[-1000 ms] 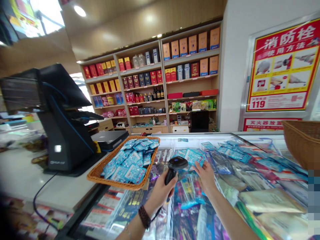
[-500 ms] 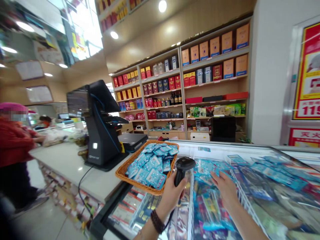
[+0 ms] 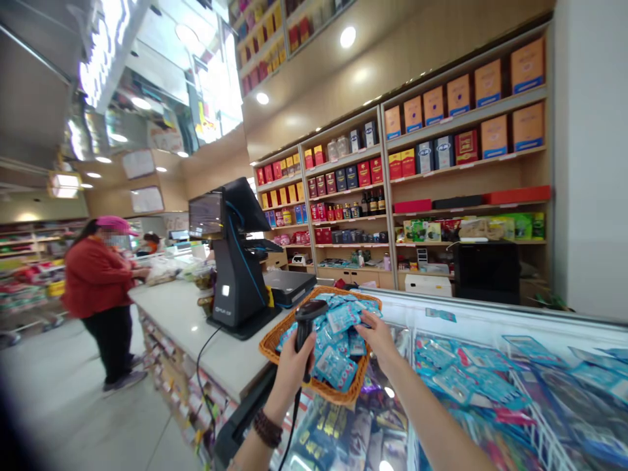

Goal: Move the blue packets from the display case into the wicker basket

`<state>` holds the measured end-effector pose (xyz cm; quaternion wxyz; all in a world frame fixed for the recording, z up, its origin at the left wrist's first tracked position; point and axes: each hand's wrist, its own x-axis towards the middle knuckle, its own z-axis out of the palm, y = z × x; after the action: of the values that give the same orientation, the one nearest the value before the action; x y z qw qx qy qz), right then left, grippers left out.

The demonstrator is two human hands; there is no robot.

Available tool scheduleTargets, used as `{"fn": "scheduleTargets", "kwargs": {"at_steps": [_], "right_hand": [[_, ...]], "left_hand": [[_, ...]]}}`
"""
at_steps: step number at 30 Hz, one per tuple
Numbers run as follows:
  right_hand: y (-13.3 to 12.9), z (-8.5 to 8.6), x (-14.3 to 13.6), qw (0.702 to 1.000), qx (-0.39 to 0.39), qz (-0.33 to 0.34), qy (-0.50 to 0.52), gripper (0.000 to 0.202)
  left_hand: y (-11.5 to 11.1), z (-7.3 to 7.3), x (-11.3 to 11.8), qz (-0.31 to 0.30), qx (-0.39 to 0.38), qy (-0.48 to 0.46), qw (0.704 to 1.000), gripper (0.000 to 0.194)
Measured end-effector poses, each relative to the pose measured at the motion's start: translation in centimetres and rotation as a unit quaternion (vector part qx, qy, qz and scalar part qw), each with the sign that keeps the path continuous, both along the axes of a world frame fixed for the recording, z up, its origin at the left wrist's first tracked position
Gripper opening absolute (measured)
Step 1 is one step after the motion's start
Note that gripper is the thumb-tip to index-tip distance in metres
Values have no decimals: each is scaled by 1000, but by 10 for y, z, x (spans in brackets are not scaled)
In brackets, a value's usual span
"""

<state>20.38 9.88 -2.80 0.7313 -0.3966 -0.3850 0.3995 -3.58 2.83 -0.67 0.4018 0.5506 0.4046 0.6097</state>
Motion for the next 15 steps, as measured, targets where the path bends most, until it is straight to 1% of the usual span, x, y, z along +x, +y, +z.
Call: {"fn": "scheduleTargets", "kwargs": {"at_steps": [2, 3, 5, 7, 8, 9, 11, 13, 15], "right_hand": [[4, -4, -6, 1000, -11, -16, -11, 48], [4, -8, -3, 999, -14, -26, -21, 47], [-1, -20, 15, 997, -9, -55, -58, 44], [-12, -35, 48, 985, -16, -113, -128, 40], [-19, -43, 69, 972, -22, -153, -178, 37], [-28, -51, 92, 951, -27, -200, -232, 35], [-50, -65, 139, 898, -37, -282, -335, 32], [-76, -78, 180, 850, -80, -319, -413, 33], [-103, -88, 210, 819, -136, -310, -463, 35]], "left_hand": [[0, -5, -9, 8, 4, 3, 1000, 80], [-1, -7, -12, 13, 3, 3, 1000, 80], [-2, -10, -17, 20, 0, 2, 1000, 81], [-3, -12, -19, 21, -3, 1, 1000, 82], [-5, -12, -19, 21, -4, 0, 1000, 82], [-6, -12, -17, 19, -5, 0, 1000, 82], [-9, -10, -12, 10, -8, 0, 1000, 83], [-13, -6, -3, -7, -13, 3, 1000, 83], [-16, -3, 10, -30, -16, 5, 999, 83]]}}
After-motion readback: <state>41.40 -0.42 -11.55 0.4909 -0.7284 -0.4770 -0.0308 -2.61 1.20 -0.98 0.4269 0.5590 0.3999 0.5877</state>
